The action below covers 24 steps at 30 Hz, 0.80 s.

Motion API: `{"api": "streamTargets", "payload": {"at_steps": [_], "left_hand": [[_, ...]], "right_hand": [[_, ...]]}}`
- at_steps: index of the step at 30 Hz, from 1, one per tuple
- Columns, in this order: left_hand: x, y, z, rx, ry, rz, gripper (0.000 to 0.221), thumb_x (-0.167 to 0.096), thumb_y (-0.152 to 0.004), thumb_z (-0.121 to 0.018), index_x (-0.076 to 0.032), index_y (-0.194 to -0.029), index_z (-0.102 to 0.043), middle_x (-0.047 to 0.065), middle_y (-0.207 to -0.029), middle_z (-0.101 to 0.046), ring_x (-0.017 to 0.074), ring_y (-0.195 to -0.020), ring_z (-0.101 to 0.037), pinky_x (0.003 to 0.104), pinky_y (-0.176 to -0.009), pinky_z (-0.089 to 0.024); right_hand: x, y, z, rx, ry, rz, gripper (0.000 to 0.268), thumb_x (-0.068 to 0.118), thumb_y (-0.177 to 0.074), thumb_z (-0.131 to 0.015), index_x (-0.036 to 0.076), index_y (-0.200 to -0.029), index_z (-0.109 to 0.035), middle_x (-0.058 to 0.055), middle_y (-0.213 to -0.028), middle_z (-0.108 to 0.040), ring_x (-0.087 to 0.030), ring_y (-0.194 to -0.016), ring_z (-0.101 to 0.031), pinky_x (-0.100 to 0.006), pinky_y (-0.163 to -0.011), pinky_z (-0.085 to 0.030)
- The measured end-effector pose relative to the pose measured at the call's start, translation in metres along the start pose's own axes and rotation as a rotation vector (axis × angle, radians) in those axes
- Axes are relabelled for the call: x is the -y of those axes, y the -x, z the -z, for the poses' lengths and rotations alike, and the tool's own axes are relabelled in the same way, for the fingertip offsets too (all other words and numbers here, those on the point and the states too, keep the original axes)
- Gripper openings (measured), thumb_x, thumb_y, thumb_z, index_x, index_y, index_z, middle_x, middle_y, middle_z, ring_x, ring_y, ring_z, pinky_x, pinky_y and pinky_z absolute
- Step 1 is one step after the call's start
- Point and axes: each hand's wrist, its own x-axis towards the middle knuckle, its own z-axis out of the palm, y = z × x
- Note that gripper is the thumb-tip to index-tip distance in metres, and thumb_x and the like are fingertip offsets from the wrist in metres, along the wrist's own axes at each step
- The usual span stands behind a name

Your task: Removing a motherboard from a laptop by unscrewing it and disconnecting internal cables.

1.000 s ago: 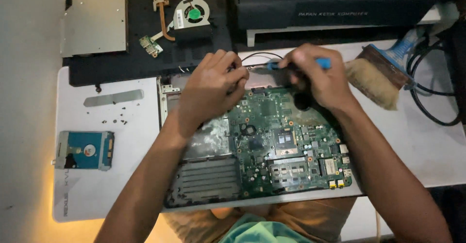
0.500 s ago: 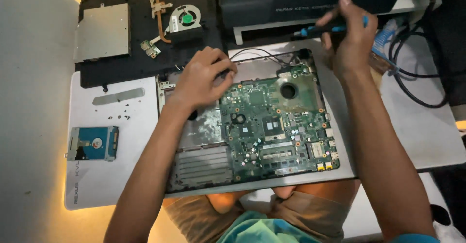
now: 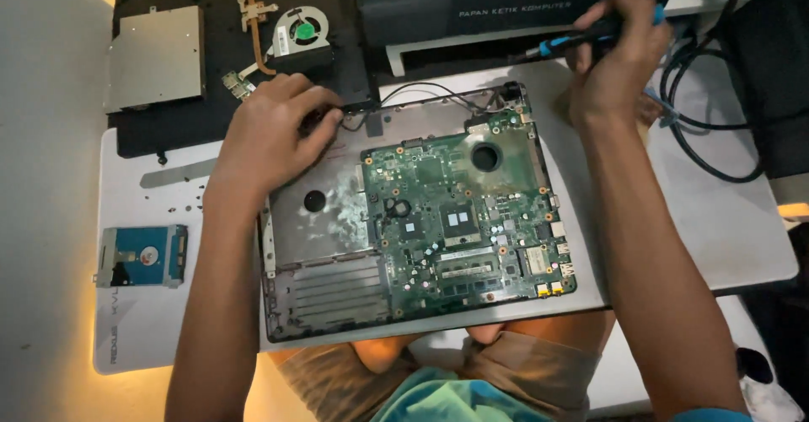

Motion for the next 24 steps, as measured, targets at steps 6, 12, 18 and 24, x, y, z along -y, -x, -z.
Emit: {"api": "streamTargets", "payload": {"at_steps": [6,12,18,24], "left_hand": [[0.007,0.003,-0.013,0.133,0.08,0.128,0.032,-0.032,-0.109,-0.084,-0.01,-0.131,-0.091,0.01,-0.116,-0.068,0.0315,-0.098,-0.069,0.046,-0.085,-0.057],[0.006,0.004,-0.018,0.049,-0.016,0.041,0.016,-0.018,-0.111,-0.081,-0.009,-0.121,-0.089,0.01,-0.113,-0.069,0.0313,-0.1,-0.07,0.046,-0.089,-0.058],[0.01,0.005,-0.01,0.002,-0.011,0.031,0.015,-0.018,-0.106,-0.084,-0.006,-0.115,-0.089,0.01,-0.114,-0.071,0.0308,-0.098,-0.069,0.045,-0.088,-0.058],[0.009,0.006,-0.009,-0.009,0.037,0.029,0.021,-0.021,-0.098,-0.08,-0.009,-0.111,-0.091,0.01,-0.109,-0.069,0.0301,-0.094,-0.067,0.044,-0.088,-0.056]], "right_hand": [[0.021,0.011,-0.01,0.006,0.072,0.031,0.04,0.048,-0.108,-0.072,0.009,-0.099,-0.068,-0.003,-0.087,-0.07,-0.013,-0.052,-0.046,-0.028,-0.056,-0.042],[0.028,0.024,-0.012,0.127,0.217,0.138,0.041,0.049,-0.118,-0.066,0.009,-0.109,-0.067,-0.003,-0.087,-0.067,-0.012,-0.052,-0.047,-0.027,-0.056,-0.043],[0.019,0.021,0.008,0.179,0.356,0.28,0.033,0.038,-0.131,-0.061,0.006,-0.125,-0.062,-0.013,-0.095,-0.069,-0.019,-0.069,-0.055,-0.03,-0.065,-0.045],[0.043,0.022,0.006,0.457,0.926,0.529,0.032,-0.004,-0.144,-0.077,-0.013,-0.115,-0.087,-0.014,-0.09,-0.07,-0.023,-0.075,-0.053,-0.038,-0.075,-0.045]]}}
